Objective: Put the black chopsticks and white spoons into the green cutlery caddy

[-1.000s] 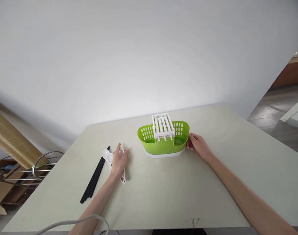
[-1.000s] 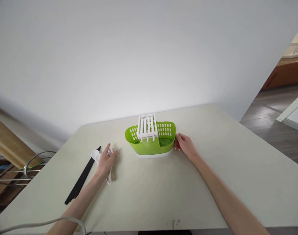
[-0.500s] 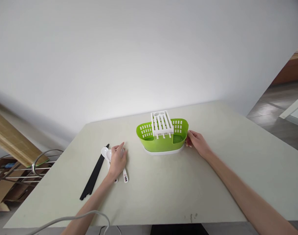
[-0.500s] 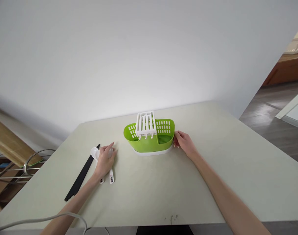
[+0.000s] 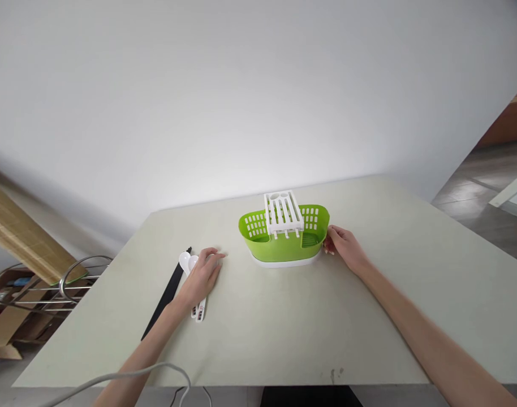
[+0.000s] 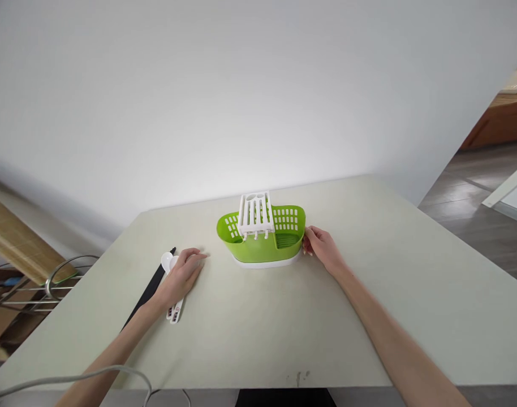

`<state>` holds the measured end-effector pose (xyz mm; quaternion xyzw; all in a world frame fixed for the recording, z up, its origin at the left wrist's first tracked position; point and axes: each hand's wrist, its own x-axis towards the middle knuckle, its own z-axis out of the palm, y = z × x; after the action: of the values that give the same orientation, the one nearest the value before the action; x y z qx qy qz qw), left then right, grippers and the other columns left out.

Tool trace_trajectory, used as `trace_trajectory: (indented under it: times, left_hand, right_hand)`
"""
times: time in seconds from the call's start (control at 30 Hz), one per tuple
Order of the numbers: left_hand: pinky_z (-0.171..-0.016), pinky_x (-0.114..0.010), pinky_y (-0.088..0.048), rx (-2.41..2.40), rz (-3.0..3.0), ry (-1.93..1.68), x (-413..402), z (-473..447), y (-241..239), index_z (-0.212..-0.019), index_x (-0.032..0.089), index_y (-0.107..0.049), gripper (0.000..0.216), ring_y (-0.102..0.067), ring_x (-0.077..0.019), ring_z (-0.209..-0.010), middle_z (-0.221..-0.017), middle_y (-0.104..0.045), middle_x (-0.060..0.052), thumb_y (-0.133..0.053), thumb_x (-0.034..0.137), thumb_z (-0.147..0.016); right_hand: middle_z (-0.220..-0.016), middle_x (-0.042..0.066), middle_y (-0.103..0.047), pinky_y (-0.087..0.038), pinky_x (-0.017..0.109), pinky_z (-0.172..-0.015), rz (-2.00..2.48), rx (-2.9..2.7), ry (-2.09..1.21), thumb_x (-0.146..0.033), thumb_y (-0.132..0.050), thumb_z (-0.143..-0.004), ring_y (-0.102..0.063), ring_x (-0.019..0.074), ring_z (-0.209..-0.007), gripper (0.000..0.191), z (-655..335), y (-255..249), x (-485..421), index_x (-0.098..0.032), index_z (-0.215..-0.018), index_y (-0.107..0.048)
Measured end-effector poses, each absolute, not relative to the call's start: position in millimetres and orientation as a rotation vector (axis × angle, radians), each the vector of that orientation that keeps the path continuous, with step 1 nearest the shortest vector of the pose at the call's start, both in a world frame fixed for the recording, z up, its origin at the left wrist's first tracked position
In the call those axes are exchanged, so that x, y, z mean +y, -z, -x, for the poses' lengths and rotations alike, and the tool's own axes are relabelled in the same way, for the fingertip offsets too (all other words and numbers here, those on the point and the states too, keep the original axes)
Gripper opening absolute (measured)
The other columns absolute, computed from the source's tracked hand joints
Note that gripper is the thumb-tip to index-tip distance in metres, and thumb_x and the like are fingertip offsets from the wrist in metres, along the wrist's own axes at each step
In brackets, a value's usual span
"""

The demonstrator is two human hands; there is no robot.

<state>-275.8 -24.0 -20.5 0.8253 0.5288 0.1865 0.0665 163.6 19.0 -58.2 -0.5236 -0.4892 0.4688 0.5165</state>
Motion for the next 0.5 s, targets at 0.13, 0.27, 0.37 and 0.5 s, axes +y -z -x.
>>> trace_trajectory:
  times: [0.13, 0.27, 0.37, 0.5]
  left_hand:
    - [-0.109, -0.054, -0.05, 1.676, -2.516, -0.599, -26.8, 270.9, 16.2, -0.135, 0.026, -0.057, 0.035, -0.06, -0.0297, -0.126, -0.145, -0.049, -0.013, -0.046, 0.038, -0.104]
    - [-0.116, -0.057, -0.044, 1.762, -2.489, -0.915, -40.4, 232.3, 0.0, -0.147, 0.027, -0.042, 0.044, -0.046, -0.0325, -0.144, -0.154, -0.043, -0.015, -0.048, 0.033, -0.104]
    - [-0.118, -0.058, -0.042, 1.66, -2.577, -1.196, -53.3, 183.1, -19.7, -0.154, 0.029, -0.031, 0.057, -0.038, -0.0347, -0.151, -0.16, -0.035, -0.017, -0.055, 0.029, -0.101]
    - [-0.124, -0.062, -0.034, 1.342, -2.857, -1.344, -56.4, 119.2, -49.9, -0.163, 0.034, -0.016, 0.081, -0.028, -0.0369, -0.158, -0.168, -0.029, -0.015, -0.063, 0.032, -0.097]
  right_hand:
    - [-0.056, -0.001, -0.058, -0.038, 0.031, -0.053, 1.257, -1.182, -1.123, -0.069, -0.061, -0.09, -0.049, 0.0154, -0.052, 0.053, -163.9, 60.0, 20.4, -0.024, -0.062, -0.054]
    - [-0.056, -0.001, -0.058, -0.038, 0.031, -0.053, 1.269, -1.196, -1.113, -0.072, -0.06, -0.089, -0.05, 0.0161, -0.052, 0.055, -164.1, 61.6, 21.8, -0.025, -0.062, -0.053]
    - [-0.057, 0.0, -0.059, -0.039, 0.031, -0.053, 1.277, -1.215, -1.108, -0.073, -0.06, -0.089, -0.05, 0.0166, -0.052, 0.055, -164.2, 62.5, 21.8, -0.025, -0.063, -0.053]
    - [-0.056, -0.001, -0.059, -0.039, 0.031, -0.054, 1.286, -1.237, -1.103, -0.072, -0.059, -0.09, -0.048, 0.0162, -0.051, 0.054, -163.7, 61.8, 19.9, -0.025, -0.064, -0.054]
